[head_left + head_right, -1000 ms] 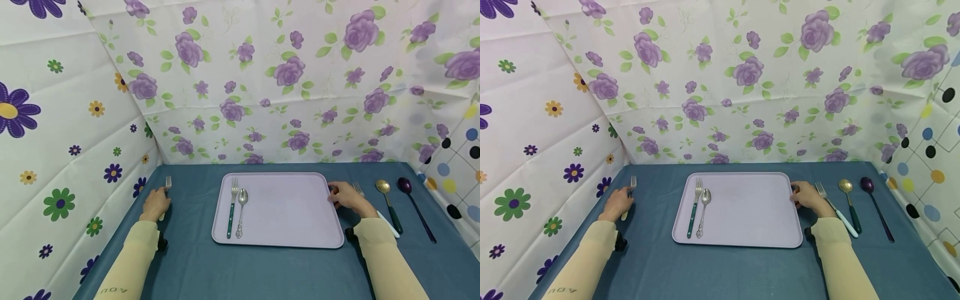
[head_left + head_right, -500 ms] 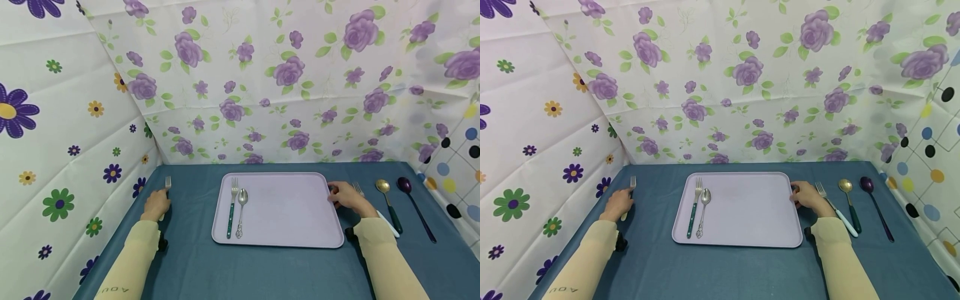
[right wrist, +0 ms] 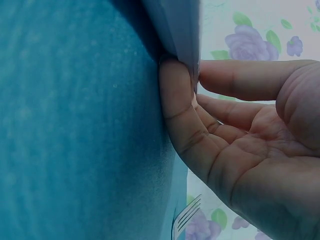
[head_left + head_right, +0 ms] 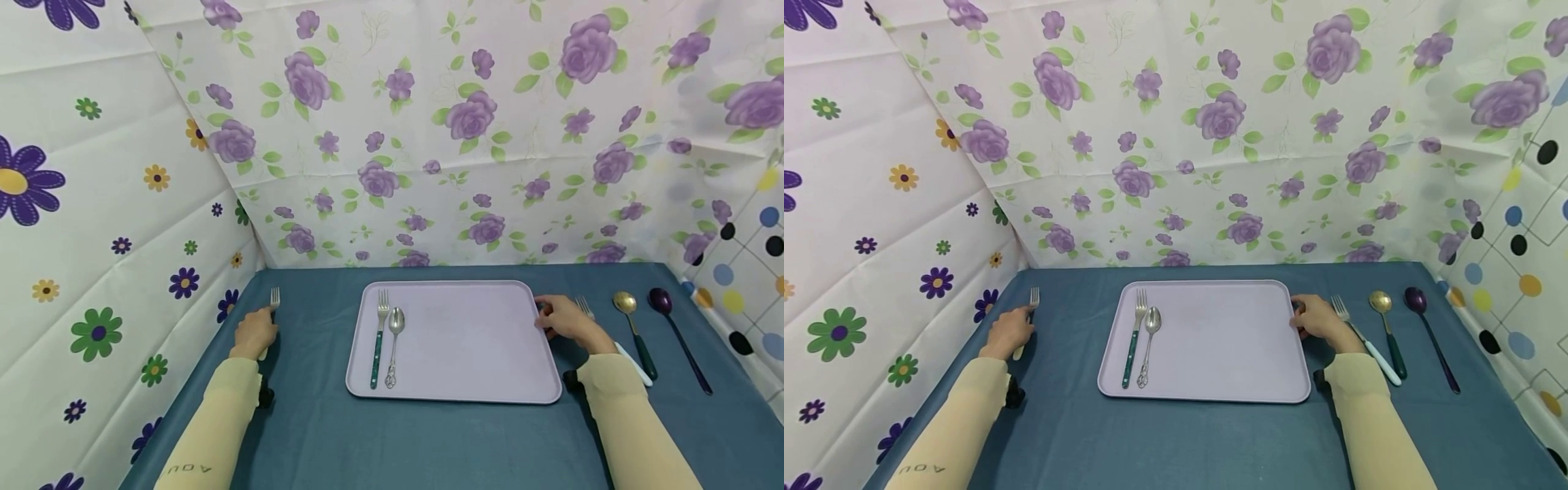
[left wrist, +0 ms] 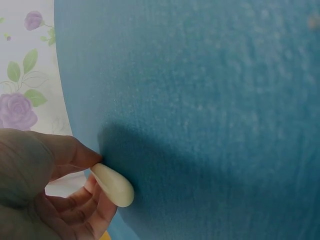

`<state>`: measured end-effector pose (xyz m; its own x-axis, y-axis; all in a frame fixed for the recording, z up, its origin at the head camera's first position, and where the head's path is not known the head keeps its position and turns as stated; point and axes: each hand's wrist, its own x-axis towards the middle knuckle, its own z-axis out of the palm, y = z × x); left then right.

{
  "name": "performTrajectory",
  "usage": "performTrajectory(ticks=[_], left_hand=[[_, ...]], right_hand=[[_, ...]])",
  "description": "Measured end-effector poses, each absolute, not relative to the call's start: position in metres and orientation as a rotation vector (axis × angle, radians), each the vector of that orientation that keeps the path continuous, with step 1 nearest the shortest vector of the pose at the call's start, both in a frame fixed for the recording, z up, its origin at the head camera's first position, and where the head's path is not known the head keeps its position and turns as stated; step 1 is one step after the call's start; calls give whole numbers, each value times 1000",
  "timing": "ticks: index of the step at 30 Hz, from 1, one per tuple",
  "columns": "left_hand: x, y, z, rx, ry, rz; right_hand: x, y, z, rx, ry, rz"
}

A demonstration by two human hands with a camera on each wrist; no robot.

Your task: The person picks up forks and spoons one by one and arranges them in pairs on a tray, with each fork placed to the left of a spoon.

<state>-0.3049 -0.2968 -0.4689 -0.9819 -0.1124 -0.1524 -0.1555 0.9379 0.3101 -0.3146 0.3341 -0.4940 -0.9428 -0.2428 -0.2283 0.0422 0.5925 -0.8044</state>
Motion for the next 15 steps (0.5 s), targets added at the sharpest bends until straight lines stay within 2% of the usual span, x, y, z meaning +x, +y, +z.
performTrajectory(ticks=[15], left_hand=[[-303, -296, -469, -220, 2987, 497]], right_hand=[[-312, 332, -491, -166, 2519, -1278]])
